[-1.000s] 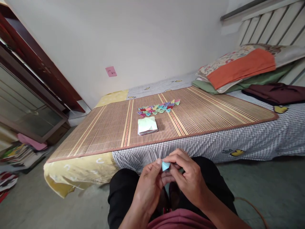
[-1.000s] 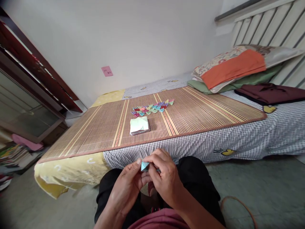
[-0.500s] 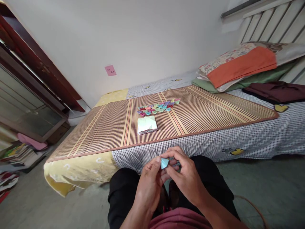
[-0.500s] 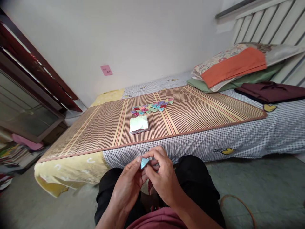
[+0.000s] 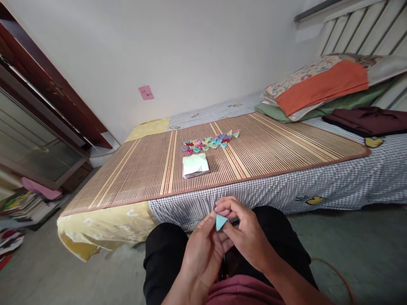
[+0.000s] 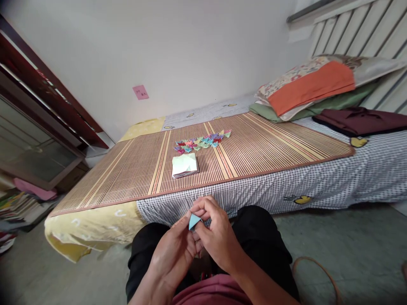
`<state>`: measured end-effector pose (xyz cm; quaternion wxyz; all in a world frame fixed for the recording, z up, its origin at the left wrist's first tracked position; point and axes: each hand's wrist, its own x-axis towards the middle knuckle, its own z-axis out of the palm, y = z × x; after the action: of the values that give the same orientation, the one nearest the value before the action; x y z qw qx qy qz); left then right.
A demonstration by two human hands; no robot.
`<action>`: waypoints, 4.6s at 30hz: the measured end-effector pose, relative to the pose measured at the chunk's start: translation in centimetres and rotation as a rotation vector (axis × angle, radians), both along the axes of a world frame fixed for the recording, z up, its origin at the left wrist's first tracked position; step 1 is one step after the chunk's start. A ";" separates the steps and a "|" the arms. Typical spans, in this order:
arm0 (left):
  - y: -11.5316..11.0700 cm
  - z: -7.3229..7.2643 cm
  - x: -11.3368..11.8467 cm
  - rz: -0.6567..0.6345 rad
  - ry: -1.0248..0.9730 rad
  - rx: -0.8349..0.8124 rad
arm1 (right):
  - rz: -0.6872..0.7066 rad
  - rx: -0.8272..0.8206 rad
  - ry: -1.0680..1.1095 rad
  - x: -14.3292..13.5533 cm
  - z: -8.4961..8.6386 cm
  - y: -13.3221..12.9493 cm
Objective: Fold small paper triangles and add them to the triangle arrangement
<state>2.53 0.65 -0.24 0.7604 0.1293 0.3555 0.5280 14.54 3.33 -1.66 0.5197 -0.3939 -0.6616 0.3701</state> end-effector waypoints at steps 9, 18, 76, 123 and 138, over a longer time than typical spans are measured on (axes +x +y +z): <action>0.6 -0.1 0.7 0.105 -0.069 -0.097 | 0.038 -0.052 -0.027 0.3 -0.1 0.2; 0.7 0.4 1.0 0.119 -0.025 -0.101 | 0.112 -0.133 -0.062 0.6 0.3 0.3; 0.0 -0.4 -1.0 -0.022 0.971 0.453 | -0.053 0.389 -0.293 1.2 -0.9 0.3; 0.5 -0.7 -2.2 0.124 0.410 0.300 | 0.209 0.260 -0.044 1.3 -1.2 0.1; 0.7 -1.5 -1.5 0.359 0.534 0.302 | 0.122 -0.203 -0.012 -0.3 -1.3 0.1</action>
<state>1.06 1.38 -1.75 0.5079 0.3092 0.4767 0.6474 14.25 3.43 -2.99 0.4495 -0.4057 -0.6467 0.4638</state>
